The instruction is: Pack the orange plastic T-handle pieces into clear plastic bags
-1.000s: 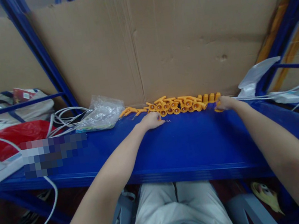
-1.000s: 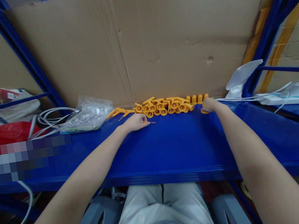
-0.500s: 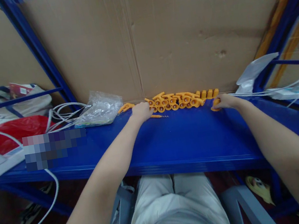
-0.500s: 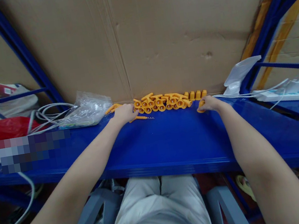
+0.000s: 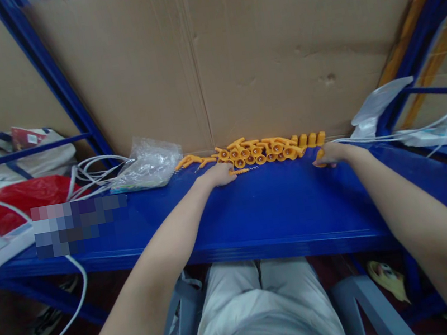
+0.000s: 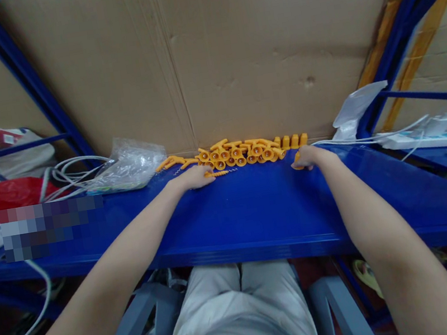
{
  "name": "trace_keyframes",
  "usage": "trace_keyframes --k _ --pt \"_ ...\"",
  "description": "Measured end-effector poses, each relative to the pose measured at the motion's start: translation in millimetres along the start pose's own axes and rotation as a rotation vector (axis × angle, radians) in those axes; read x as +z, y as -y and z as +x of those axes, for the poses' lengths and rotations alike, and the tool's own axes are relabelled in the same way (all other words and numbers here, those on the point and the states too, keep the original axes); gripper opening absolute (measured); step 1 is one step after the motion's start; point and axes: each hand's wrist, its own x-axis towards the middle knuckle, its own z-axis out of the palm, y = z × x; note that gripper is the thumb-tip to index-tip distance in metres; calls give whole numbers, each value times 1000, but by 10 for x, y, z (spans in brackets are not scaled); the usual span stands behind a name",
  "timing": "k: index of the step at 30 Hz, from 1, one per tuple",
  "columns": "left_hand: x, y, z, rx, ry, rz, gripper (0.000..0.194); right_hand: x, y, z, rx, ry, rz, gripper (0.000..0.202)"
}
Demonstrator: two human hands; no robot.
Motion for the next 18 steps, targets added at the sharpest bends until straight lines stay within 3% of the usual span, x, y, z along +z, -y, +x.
trace_keyframes --k 3,7,13,18 --pt "20 9 14 -6 -3 -21 30 -60 124 -92 77 107 -51 23" --pt "10 21 3 -28 -5 -79 27 -130 320 -214 20 152 -34 24" --pt "-40 -39 -68 -79 19 -168 27 -115 591 -272 -180 -137 -77 22" --pt "-45 -64 -80 -91 4 -158 26 -22 799 -321 -326 -152 -7 26"
